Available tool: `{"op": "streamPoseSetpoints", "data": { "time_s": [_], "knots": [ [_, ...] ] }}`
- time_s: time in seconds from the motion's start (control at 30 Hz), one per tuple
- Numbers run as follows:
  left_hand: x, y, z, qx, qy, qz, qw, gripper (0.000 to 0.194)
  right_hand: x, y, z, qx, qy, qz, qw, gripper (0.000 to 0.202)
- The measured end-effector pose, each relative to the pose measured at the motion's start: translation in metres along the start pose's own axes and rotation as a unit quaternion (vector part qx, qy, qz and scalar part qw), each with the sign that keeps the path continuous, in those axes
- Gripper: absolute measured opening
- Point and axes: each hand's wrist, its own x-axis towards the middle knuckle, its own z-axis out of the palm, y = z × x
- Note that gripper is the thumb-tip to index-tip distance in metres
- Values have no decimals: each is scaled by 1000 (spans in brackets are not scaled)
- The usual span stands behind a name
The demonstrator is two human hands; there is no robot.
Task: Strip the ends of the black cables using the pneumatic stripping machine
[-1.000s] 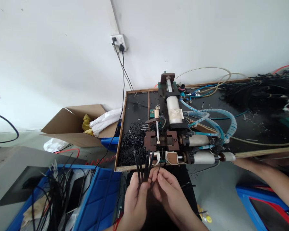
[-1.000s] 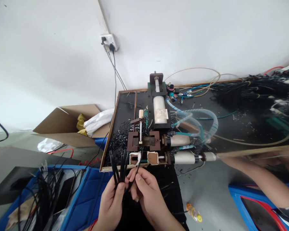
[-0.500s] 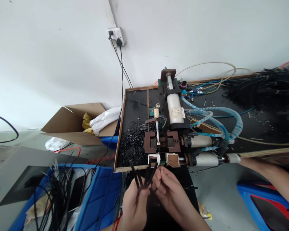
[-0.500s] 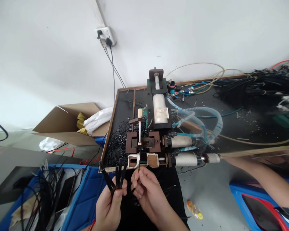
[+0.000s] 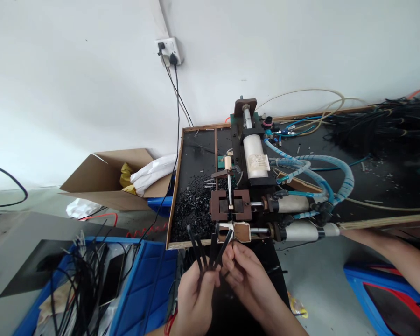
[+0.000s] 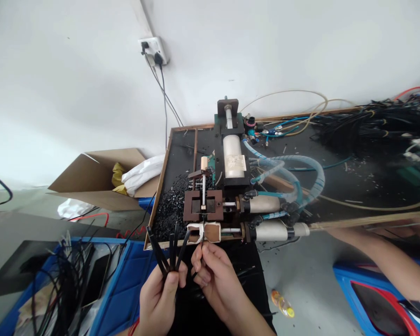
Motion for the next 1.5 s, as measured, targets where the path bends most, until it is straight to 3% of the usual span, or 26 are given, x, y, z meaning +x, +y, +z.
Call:
{"op": "streamPoseSetpoints", "data": {
  "time_s": [0.1, 0.2, 0.27, 0.33, 0.4, 0.47, 0.53, 0.63, 0.8, 0.87, 1.1, 1.33, 1.5],
  "knots": [
    [-6, -5, 1, -30, 10, -46, 998, 34, -1, 1, -6, -59, 38, -21, 997, 43],
    [-9, -5, 2, -66, 21, -66, 995, 32, -2, -1, -13, -203, 47, -18, 978, 47],
    [-9, -3, 3, -69, 35, -65, 995, 27, -4, -3, -15, -339, 31, 11, 940, 39],
    [-8, -1, 4, -66, 49, -68, 994, 21, -6, -4, -14, -458, 51, 1, 888, 15],
    [-6, 1, 5, -67, 55, -73, 994, 19, -11, -5, -10, -531, 96, -73, 838, 27],
    [-4, 2, 7, -70, 56, -81, 993, 20, -16, -6, -5, -545, 101, -157, 817, 31],
    [-3, 1, 8, -69, 53, -90, 992, 16, -21, -6, 1, -510, 53, -200, 835, 20],
    [-3, -2, 7, -81, 32, -89, 992, 14, -22, -4, 6, -439, 12, -214, 873, 23],
    [0, -2, 4, -62, -22, -27, 997, 24, -10, 8, 4, -203, 46, -107, 972, 30],
    [4, 0, 4, -25, -24, 17, 999, 24, -7, 10, 3, -101, 55, -73, 991, 34],
    [9, 2, 5, -16, -13, 31, 999, 23, -7, 5, -1, 33, 32, 7, 999, 33],
    [7, 1, 5, -19, -15, 17, 1000, 20, -2, 5, -3, 85, 15, 21, 996, 30],
    [5, 1, 7, -60, -19, -31, 998, 35, 1, 2, -2, 83, -11, 30, 996, 32]
  ]
}}
